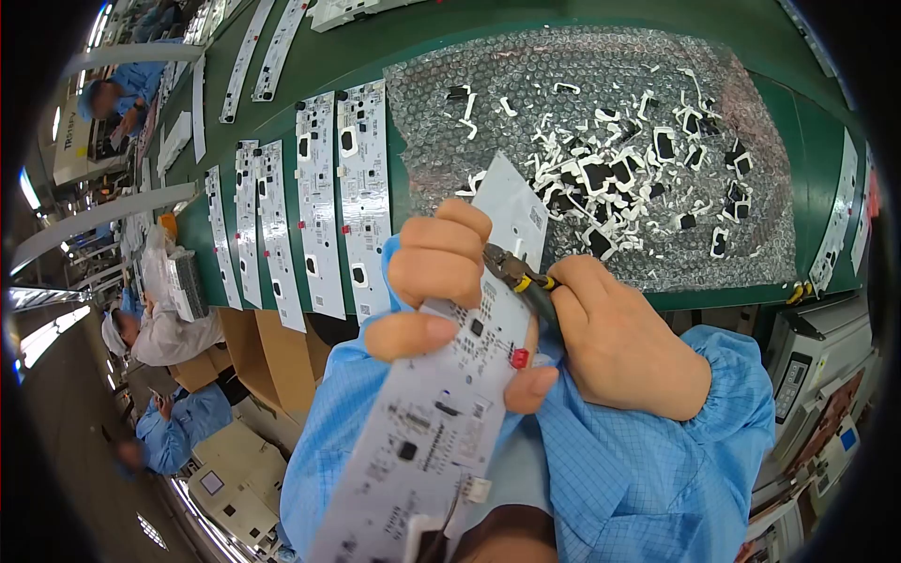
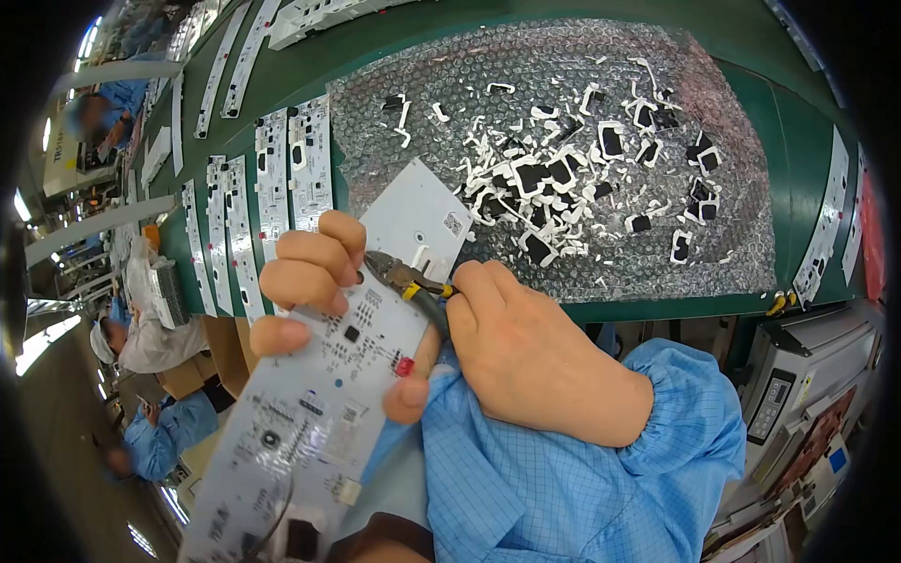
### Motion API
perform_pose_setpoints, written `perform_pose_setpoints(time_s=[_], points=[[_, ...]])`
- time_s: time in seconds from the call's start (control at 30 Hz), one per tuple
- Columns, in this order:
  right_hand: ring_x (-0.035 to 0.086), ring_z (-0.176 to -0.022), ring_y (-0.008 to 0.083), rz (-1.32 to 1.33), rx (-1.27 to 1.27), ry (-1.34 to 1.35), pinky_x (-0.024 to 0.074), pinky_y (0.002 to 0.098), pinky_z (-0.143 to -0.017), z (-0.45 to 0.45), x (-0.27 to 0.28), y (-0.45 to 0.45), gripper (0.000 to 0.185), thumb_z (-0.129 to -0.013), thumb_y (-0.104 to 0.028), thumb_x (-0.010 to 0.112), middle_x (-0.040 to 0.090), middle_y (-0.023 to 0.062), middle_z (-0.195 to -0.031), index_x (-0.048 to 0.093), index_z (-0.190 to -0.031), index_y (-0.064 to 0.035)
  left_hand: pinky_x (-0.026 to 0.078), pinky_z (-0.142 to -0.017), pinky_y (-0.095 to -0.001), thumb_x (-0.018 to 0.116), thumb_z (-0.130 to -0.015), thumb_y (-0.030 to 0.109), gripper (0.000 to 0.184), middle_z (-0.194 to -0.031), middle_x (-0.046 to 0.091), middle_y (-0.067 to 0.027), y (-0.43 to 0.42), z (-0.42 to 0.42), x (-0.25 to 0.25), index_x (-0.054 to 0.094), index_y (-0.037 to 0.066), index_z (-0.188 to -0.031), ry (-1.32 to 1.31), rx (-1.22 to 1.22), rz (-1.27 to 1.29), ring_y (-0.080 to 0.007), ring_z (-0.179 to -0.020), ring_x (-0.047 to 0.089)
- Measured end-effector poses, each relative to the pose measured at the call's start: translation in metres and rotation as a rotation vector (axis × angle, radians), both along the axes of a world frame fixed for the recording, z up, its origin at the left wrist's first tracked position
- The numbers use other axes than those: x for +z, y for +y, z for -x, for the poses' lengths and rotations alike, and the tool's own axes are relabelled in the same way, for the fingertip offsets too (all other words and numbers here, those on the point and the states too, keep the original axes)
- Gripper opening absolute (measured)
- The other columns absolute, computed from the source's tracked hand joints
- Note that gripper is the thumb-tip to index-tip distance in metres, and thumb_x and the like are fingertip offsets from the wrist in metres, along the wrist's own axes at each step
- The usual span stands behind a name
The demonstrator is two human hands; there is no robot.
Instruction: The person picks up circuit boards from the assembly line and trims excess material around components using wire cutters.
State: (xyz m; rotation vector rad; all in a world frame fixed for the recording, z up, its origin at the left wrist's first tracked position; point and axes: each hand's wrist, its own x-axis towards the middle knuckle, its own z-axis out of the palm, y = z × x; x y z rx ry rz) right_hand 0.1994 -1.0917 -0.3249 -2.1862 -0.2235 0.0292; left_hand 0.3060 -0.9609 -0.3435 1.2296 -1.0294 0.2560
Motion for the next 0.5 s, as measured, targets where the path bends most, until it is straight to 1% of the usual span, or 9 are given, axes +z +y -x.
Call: perform_pose_setpoints(time_s=[0.07,0.13,0.2,0.23,0.27,0.3,0.37,0.4,0.5], points=[[0.056,-0.083,0.0374,-0.053,-0.041,0.011,0.0501,0.0419,-0.073,0.001,0.000,-0.003,0.030,-0.070,0.001,0.059,0.051,0.0212,-0.102,0.056,-0.099,0.0087,0.031,-0.068,-0.0396,0.084,-0.065,0.034,0.072,-0.092,0.036,-0.0021,-0.009,-0.003,-0.005,0.041,0.021,-0.122,0.005,0.022,0.026,-0.0212,-0.081,0.035],[0.058,-0.085,0.0347,-0.297,-0.065,0.100,0.0492,0.0403,-0.073,-0.001,0.000,-0.014,0.027,-0.071,0.006,0.057,0.053,0.0189,-0.100,0.059,-0.098,0.0053,0.034,-0.062,-0.0394,0.082,-0.069,0.035,0.064,-0.084,0.040,-0.0072,-0.029,-0.009,-0.015,0.040,0.018,-0.114,-0.017,0.166,0.402,-0.0216,-0.076,0.037],[0.059,-0.087,0.0297,-0.455,-0.204,0.058,0.0483,0.0384,-0.075,-0.003,-0.006,-0.021,0.024,-0.076,0.009,0.054,0.056,0.0163,-0.099,0.063,-0.098,0.0024,0.034,-0.062,-0.0381,0.078,-0.070,0.037,0.065,-0.084,0.040,-0.0068,-0.027,-0.018,-0.018,0.040,0.016,-0.118,-0.027,0.177,0.409,-0.0211,-0.075,0.037],[0.060,-0.089,0.0237,-0.431,-0.337,0.026,0.0480,0.0342,-0.076,-0.006,-0.010,-0.021,0.018,-0.081,0.005,0.061,0.060,0.0137,-0.098,0.067,-0.097,0.0010,0.032,-0.066,-0.0369,0.074,-0.069,0.039,0.064,-0.086,0.038,-0.0057,-0.025,-0.021,-0.017,0.042,0.015,-0.118,0.030,0.099,0.394,-0.0199,-0.077,0.036],[0.060,-0.089,0.0237,-0.428,-0.337,0.028,0.0480,0.0342,-0.076,-0.011,-0.015,-0.022,0.018,-0.081,0.005,0.061,0.060,0.0137,-0.098,0.067,-0.097,0.0010,0.030,-0.069,-0.0357,0.071,-0.068,0.041,0.063,-0.088,0.036,-0.0047,-0.024,-0.024,-0.018,0.043,0.015,-0.118,0.086,0.020,0.380,-0.0187,-0.079,0.035],[0.060,-0.087,0.0216,-0.447,-0.355,-0.037,0.0480,0.0325,-0.075,-0.016,-0.019,-0.024,0.019,-0.080,0.004,0.066,0.061,0.0121,-0.098,0.068,-0.098,0.0004,0.034,-0.063,-0.0367,0.074,-0.066,0.035,0.068,-0.084,0.040,-0.0067,-0.026,-0.025,-0.019,0.042,0.013,-0.122,0.169,-0.008,0.443,-0.0201,-0.075,0.036],[0.061,-0.083,0.0177,-0.536,-0.410,-0.057,0.0482,0.0282,-0.072,-0.024,-0.021,-0.019,0.023,-0.075,0.000,0.077,0.063,0.0090,-0.096,0.071,-0.097,-0.0002,0.034,-0.065,-0.0365,0.073,-0.066,0.033,0.066,-0.084,0.040,-0.0067,-0.024,-0.027,-0.019,0.043,0.013,-0.121,0.289,-0.125,0.463,-0.0199,-0.076,0.037],[0.061,-0.083,0.0177,-0.532,-0.407,-0.054,0.0482,0.0282,-0.072,-0.027,-0.022,-0.018,0.023,-0.075,0.000,0.077,0.063,0.0090,-0.096,0.071,-0.097,-0.0002,0.034,-0.068,-0.0363,0.073,-0.066,0.031,0.064,-0.084,0.040,-0.0068,-0.022,-0.028,-0.018,0.043,0.013,-0.120,0.401,-0.240,0.481,-0.0198,-0.077,0.037],[0.063,-0.083,0.0169,-0.498,-0.332,-0.139,0.0493,0.0287,-0.070,-0.036,-0.021,-0.011,0.020,-0.070,-0.001,0.079,0.065,0.0069,-0.090,0.074,-0.090,-0.0015,0.034,-0.073,-0.0360,0.074,-0.065,0.028,0.063,-0.087,0.040,-0.0068,-0.017,-0.023,-0.014,0.044,0.013,-0.118,0.600,-0.326,0.459,-0.0197,-0.079,0.037]])
